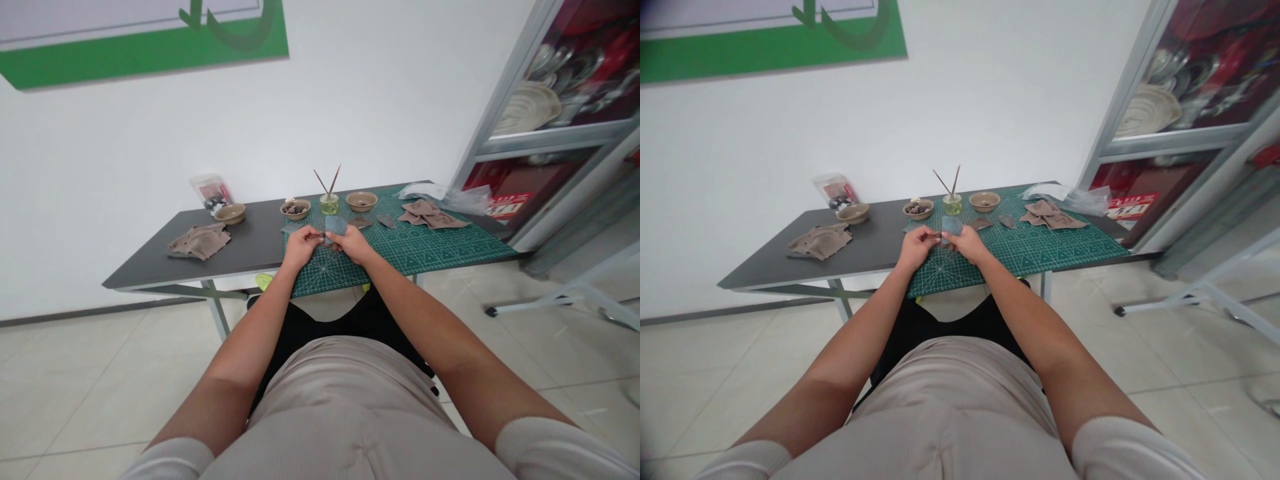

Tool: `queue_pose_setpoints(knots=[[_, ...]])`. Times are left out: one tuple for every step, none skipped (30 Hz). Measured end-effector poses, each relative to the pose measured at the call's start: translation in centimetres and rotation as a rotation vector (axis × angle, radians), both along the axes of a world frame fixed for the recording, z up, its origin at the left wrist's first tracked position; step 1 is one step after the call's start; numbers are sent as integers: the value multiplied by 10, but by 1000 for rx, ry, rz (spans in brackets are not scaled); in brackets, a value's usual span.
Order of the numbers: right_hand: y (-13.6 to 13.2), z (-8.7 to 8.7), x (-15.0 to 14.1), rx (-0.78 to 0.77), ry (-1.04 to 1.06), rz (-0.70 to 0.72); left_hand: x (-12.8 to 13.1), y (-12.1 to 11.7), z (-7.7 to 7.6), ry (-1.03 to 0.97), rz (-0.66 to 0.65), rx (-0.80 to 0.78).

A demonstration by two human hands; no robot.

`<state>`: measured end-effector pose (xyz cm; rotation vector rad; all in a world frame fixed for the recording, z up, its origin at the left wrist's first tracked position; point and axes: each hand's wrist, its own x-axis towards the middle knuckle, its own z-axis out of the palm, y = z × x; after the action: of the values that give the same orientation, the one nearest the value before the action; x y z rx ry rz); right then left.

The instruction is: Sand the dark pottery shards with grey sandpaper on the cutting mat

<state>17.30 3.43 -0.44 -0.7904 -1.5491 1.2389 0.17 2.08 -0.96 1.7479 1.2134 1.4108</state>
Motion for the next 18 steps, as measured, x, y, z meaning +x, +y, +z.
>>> queue_pose_setpoints(knots=[[0,0,0,7,-2,5,0,-1,0,20,8,4],[0,0,0,11,-6,9,0,-1,0,41,14,6],[0,0,-1,14,-13,13,0,-2,0,61,16,8],[0,0,-1,16,-23,14,1,-3,1,77,15,10],[0,0,-1,19,-37,14,1,-4,1,87,13,13],[0,-1,-1,24,-51,12,1,-5,2,88,11,17],[0,-1,-2,30,-63,8,1,-5,2,89,8,20],[1,-1,-2,37,-74,-1,1,-6,3,89,9,23],[1,-1,-2,43,-88,-11,1,-6,4,90,16,26],[1,-1,-1,47,-105,-21,1,-7,4,97,23,31],[2,-1,-1,51,-124,-29,1,-7,5,112,30,38],[2,-2,0,54,-147,-34,1,-7,5,133,35,47],[3,-2,0,55,-167,-39,1,-7,6,155,39,58],[3,-3,0,56,-179,-41,1,-8,6,174,43,67],[4,-3,1,56,-183,-42,1,-8,6,190,46,74],[4,-4,1,55,-179,-41,1,-8,6,198,52,78],[4,-4,1,53,-171,-39,1,-8,6,203,60,80],[4,-4,1,49,-159,-35,1,-8,6,207,68,81]])
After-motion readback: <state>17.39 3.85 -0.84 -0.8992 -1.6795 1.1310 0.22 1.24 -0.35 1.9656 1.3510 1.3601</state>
